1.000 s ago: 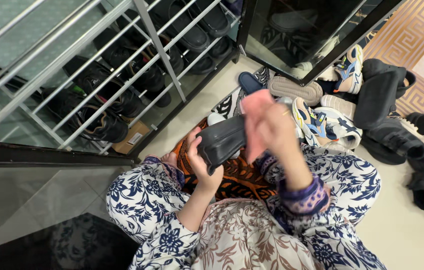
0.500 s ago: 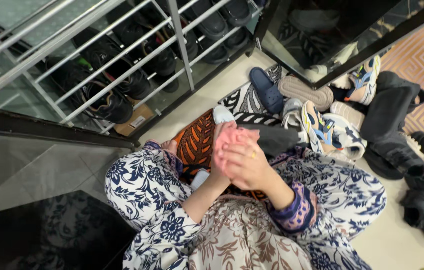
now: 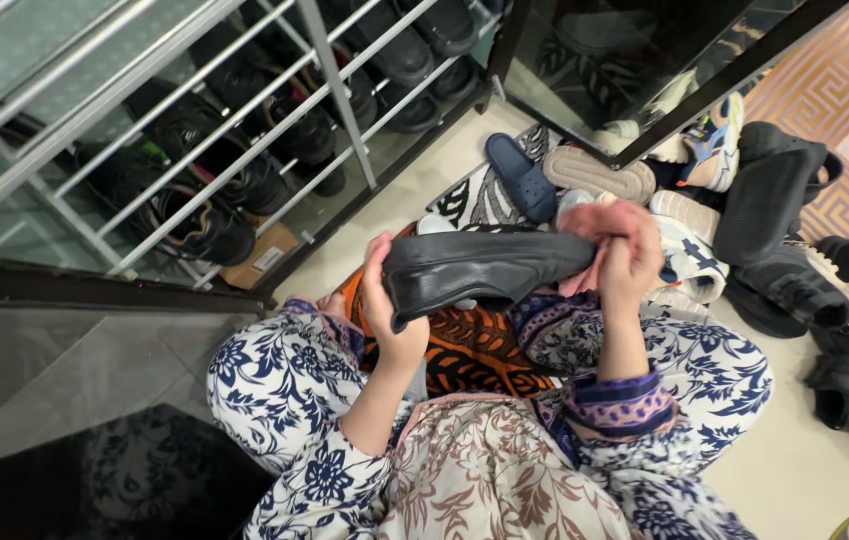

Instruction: The person sits on the floor and wipes several pairs of shoes and slippers with a pink cloth. They take items from a metal shoe rack, wipe them, and return them to the rack.

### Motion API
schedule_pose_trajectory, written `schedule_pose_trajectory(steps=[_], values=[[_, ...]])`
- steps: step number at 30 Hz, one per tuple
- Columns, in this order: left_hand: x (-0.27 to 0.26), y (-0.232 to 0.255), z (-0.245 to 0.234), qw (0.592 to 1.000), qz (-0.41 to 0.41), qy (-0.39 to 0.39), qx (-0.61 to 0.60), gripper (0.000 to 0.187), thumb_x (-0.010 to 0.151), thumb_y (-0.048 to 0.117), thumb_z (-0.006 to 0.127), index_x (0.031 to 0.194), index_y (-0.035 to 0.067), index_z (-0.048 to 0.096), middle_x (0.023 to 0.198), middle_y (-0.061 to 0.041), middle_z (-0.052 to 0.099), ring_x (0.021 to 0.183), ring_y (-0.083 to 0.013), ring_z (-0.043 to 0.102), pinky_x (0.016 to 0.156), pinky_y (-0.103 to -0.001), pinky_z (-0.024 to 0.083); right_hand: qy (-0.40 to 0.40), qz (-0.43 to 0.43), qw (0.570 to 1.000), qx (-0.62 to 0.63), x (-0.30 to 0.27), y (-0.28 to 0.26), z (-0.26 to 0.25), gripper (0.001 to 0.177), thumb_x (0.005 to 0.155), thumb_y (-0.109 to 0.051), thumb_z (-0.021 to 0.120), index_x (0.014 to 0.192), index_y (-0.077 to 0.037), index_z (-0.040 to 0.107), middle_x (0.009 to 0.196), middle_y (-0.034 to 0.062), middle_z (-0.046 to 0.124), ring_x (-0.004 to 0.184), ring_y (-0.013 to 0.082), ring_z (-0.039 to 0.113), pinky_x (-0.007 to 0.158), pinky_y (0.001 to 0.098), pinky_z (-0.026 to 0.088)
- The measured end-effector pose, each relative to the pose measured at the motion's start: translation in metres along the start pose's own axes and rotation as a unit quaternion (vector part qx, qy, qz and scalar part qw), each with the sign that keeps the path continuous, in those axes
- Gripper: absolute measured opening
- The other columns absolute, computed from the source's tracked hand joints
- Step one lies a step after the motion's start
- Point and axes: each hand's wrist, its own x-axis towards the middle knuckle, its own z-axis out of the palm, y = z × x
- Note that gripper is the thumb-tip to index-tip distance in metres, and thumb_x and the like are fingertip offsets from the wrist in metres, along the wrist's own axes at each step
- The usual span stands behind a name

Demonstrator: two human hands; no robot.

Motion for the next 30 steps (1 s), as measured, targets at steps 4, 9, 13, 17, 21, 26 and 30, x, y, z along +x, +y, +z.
schedule_pose_trajectory(steps=[4, 9, 13, 17, 21, 26, 30], values=[[-0.01, -0.01, 0.015, 0.991, -0.098, 0.026, -0.085, 0.061, 0.099, -0.013, 0.057, 0.154, 0.002, 0.036, 0.152, -0.015, 0.047, 0.135, -0.0258, 0.055, 0.117, -0.038, 0.046, -0.089, -0.118, 0.988, -0.044, 0.009, -0.061, 0.021, 0.024, 0.105, 0.0, 0.046, 0.119, 0.0, 0.066, 0.127, 0.0142, 0.067, 0.124, 0.0293, 0.064, 0.111, 0.0422, 0.051], [-0.01, -0.013, 0.022, 0.896, -0.335, 0.127, -0.262, 0.06, 0.097, -0.009, 0.048, 0.154, 0.009, 0.04, 0.143, -0.016, 0.057, 0.117, -0.0291, 0.062, 0.075, -0.033, 0.054, -0.24, -0.202, 0.949, -0.016, -0.016, -0.074, 0.073, 0.019, 0.088, -0.017, 0.057, 0.098, -0.006, 0.07, 0.102, 0.0133, 0.07, 0.095, 0.03, 0.063, 0.09, 0.0476, 0.046], [-0.022, -0.004, 0.015, 0.886, -0.376, 0.135, -0.237, 0.07, 0.088, -0.016, 0.047, 0.149, 0.016, 0.038, 0.144, -0.009, 0.052, 0.121, -0.0228, 0.06, 0.082, -0.035, 0.06, -0.147, 0.052, 0.983, 0.093, 0.04, 0.007, 0.043, 0.023, 0.106, -0.012, 0.049, 0.096, -0.002, 0.067, 0.095, 0.0148, 0.067, 0.085, 0.0275, 0.062, 0.083, 0.0411, 0.047], [-0.053, -0.034, 0.013, 0.81, -0.497, 0.188, -0.248, 0.071, 0.083, -0.014, 0.042, 0.148, 0.013, 0.036, 0.142, -0.012, 0.05, 0.12, -0.0272, 0.061, 0.087, -0.045, 0.059, -0.006, -0.003, 0.98, 0.198, 0.061, 0.011, -0.008, 0.024, 0.102, -0.012, 0.044, 0.101, 0.001, 0.064, 0.098, 0.0136, 0.071, 0.09, 0.0266, 0.074, 0.084, 0.0422, 0.06], [-0.086, -0.1, 0.022, 0.642, -0.565, 0.231, -0.465, 0.058, 0.093, -0.01, 0.044, 0.149, -0.012, 0.03, 0.142, -0.029, 0.049, 0.121, -0.043, 0.062, 0.093, -0.055, 0.056, -0.005, 0.01, 0.983, 0.183, 0.047, -0.025, -0.021, 0.028, 0.096, -0.019, 0.048, 0.107, -0.002, 0.066, 0.103, 0.0168, 0.067, 0.089, 0.0287, 0.064, 0.08, 0.0485, 0.047], [-0.073, -0.072, 0.023, 0.707, -0.55, 0.107, -0.431, 0.059, 0.093, -0.005, 0.039, 0.151, 0.005, 0.035, 0.14, -0.025, 0.054, 0.118, -0.0415, 0.065, 0.094, -0.054, 0.055, -0.189, -0.349, 0.895, -0.202, 0.009, -0.063, 0.045, 0.03, 0.086, -0.024, 0.06, 0.113, -0.014, 0.069, 0.132, 0.0191, 0.059, 0.126, 0.0404, 0.052, 0.108, 0.0662, 0.027], [-0.067, -0.02, 0.026, 0.732, -0.585, 0.05, -0.346, 0.067, 0.09, -0.004, 0.034, 0.149, 0.028, 0.035, 0.14, -0.014, 0.055, 0.116, -0.035, 0.065, 0.095, -0.052, 0.059, -0.107, -0.246, 0.926, -0.266, 0.049, -0.043, 0.063, 0.036, 0.086, -0.016, 0.065, 0.122, -0.011, 0.069, 0.143, 0.0222, 0.054, 0.142, 0.0481, 0.043, 0.118, 0.0702, 0.02]])
